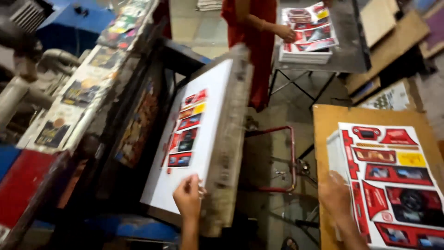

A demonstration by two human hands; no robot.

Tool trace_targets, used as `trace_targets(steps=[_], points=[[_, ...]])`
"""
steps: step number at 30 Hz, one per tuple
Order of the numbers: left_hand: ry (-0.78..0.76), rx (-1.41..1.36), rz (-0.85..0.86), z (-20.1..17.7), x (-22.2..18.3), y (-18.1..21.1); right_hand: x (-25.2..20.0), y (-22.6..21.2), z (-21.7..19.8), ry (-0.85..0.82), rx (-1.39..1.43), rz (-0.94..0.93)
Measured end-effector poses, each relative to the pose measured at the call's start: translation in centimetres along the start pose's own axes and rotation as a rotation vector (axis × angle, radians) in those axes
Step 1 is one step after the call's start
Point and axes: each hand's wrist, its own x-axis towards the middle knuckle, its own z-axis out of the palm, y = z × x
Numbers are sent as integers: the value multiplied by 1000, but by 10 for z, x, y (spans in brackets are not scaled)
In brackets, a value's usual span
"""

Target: Picking up printed sticker sheets, placing them on a processing board, and stacking finished sheets.

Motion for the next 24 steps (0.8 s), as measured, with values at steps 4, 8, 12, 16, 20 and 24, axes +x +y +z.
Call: trace_targets(steps=[4,8,12,16,20,24], points=[[-193,-154,-223,87,-106,-8,-36,68,-63,-100,-336,191],[-712,-10,-132,186,-187,-71,-58,105,-58,-298,-365,283],[-1020,17,-94,248,-256,-89,-59,141,-54,-462,-205,261],[-1175,-35,-196,305,-302,-125,-49,148,-70,-453,21,254],[-1068,-23,-193,343,-342,-124,-57,153,-76,-394,65,316],[-676,181,158,370,-363,-82,-54,159,-97,-320,204,320]])
